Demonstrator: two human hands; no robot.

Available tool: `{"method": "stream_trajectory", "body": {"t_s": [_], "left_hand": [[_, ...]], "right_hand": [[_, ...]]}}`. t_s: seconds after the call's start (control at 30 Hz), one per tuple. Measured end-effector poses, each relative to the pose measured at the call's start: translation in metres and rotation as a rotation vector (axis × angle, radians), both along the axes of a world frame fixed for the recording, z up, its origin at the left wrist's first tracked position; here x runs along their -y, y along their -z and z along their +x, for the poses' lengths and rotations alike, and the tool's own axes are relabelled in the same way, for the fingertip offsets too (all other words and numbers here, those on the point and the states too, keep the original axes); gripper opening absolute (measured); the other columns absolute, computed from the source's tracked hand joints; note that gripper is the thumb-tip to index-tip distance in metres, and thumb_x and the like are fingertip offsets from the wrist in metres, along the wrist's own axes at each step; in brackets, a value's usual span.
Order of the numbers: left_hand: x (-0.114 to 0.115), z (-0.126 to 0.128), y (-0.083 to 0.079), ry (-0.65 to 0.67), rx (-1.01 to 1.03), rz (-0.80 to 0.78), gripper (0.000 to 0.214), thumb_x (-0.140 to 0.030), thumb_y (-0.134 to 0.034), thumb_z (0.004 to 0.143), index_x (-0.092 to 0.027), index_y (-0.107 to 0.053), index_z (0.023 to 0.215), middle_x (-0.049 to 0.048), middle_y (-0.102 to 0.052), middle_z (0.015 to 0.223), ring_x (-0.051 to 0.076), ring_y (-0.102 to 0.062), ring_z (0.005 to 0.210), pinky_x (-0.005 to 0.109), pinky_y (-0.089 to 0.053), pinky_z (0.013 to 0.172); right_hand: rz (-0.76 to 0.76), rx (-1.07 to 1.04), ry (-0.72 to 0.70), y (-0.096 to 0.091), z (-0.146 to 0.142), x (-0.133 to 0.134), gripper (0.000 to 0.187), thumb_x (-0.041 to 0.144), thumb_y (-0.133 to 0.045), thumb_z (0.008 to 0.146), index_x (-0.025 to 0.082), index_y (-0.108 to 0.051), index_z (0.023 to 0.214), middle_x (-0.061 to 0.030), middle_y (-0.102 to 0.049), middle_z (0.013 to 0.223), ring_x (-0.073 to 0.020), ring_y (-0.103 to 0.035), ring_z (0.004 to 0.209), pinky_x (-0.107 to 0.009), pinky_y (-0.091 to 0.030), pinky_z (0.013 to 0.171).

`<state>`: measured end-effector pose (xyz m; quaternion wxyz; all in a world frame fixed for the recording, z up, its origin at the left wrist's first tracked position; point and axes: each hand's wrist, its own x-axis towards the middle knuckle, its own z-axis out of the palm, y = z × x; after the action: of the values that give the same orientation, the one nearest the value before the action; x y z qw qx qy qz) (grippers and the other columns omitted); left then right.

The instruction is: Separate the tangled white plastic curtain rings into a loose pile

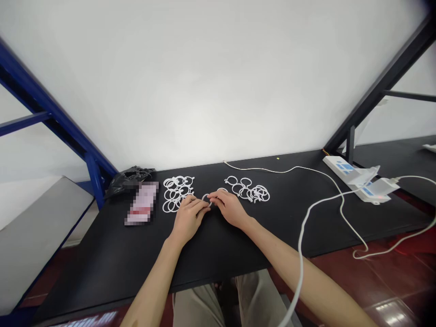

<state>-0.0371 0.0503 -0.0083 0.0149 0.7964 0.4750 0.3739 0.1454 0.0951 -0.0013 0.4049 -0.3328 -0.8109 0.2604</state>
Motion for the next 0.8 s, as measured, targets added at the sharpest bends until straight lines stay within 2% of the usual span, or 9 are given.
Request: {"method": "stream_trajectory", "body": {"t_s": [0.43, 0.8], "left_hand": [[0.0011, 0.0005, -0.0023, 0.028, 0.015, -0.017, 0.014, -0.027, -0.057, 0.094, -0.023, -0.070, 0.092, 0.0026, -0.072, 0.084, 0.020, -0.053, 0.085, 0.037, -0.048, 0.080], [0.0014, 0.0010, -0.0032, 0.014, 0.014, -0.038, 0.015, -0.026, -0.056, 0.094, -0.023, -0.070, 0.090, 0.0028, -0.072, 0.084, 0.019, -0.052, 0.085, 0.035, -0.048, 0.080]], "right_hand": [[-0.093, -0.028, 0.032, -0.0033, -0.0017, 0.0005, 0.019, 0.015, -0.051, 0.094, 0.022, -0.068, 0.092, -0.0019, -0.071, 0.088, -0.0137, -0.066, 0.076, -0.027, -0.053, 0.074], [-0.066, -0.024, 0.016, -0.0059, -0.0021, 0.0024, 0.014, 0.018, -0.055, 0.094, 0.021, -0.068, 0.096, -0.0030, -0.072, 0.095, -0.0157, -0.067, 0.090, -0.029, -0.051, 0.082]]}}
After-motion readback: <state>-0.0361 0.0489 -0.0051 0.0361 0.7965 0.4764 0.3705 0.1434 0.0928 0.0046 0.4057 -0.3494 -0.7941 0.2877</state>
